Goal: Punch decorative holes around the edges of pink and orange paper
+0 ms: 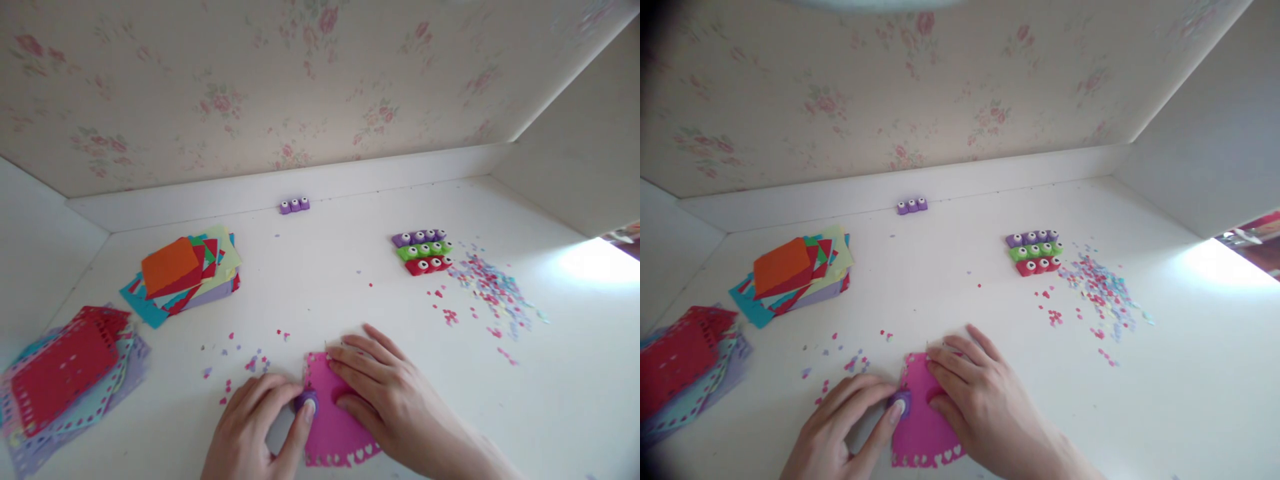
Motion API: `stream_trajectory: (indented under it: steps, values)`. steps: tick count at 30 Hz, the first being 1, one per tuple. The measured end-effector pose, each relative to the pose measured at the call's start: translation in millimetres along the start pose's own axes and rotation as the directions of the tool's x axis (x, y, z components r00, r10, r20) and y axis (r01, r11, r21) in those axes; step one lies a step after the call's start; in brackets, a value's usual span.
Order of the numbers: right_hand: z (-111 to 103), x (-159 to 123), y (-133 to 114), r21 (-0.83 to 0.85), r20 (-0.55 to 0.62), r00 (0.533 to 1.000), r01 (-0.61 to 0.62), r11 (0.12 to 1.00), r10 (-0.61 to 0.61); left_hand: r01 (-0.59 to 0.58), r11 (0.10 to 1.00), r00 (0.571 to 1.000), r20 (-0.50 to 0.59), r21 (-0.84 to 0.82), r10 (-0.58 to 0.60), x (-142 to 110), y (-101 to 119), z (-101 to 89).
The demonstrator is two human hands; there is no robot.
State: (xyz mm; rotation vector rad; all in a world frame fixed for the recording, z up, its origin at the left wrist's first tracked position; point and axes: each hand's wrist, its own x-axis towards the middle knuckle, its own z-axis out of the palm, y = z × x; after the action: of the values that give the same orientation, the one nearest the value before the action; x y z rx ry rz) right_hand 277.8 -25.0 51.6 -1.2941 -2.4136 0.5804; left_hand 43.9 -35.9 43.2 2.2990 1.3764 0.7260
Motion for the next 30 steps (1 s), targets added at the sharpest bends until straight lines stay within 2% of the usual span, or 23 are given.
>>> stream_trajectory:
  steps: [3, 6, 10, 13, 17, 22, 27, 30]
  values:
    - [0, 0, 0, 0.005, 0.011, 1.0, -0.007, 1.0, 0.007, 0.067, 0.998, 0.993, 0.1, -0.008, -0.065, 5, 2, -1.9]
    - [-1, 1, 0, 0.012, 0.014, 1.0, -0.015, 1.0, 0.014, 0.127, 0.992, 0.967, 0.223, -0.006, -0.123, 13, 2, -4.2]
    - [-1, 0, -2, 0.002, 0.022, 1.0, -0.014, 1.0, 0.014, 0.216, 0.976, 0.9, 0.38, 0.03, -0.211, 30, 6, -8.5]
    - [-1, -1, -2, -0.01, 0.005, 1.0, -0.009, 1.0, 0.01, 0.253, 0.967, 0.864, 0.442, 0.034, -0.242, 37, 10, -13.4]
    - [-2, -2, -1, -0.009, 0.013, 1.0, 0.01, 1.0, -0.01, 0.241, 0.968, 0.893, 0.405, -0.065, -0.195, 31, 8, -20.4]
    - [-4, -3, 2, 0.004, 0.027, 0.999, 0.02, 1.0, -0.02, 0.267, 0.954, 0.908, 0.368, -0.135, -0.202, 16, -8, -27.8]
    - [-5, -4, 3, 0.021, 0.025, 0.999, 0.036, 0.999, -0.037, 0.278, 0.954, 0.943, 0.22, -0.108, -0.25, 4, -24, -26.9]
    - [-6, -2, 1, 0.049, -0.031, 0.999, 0.042, 0.998, -0.041, 0.234, 0.966, 0.967, 0.133, -0.113, -0.219, -5, -31, -21.6]
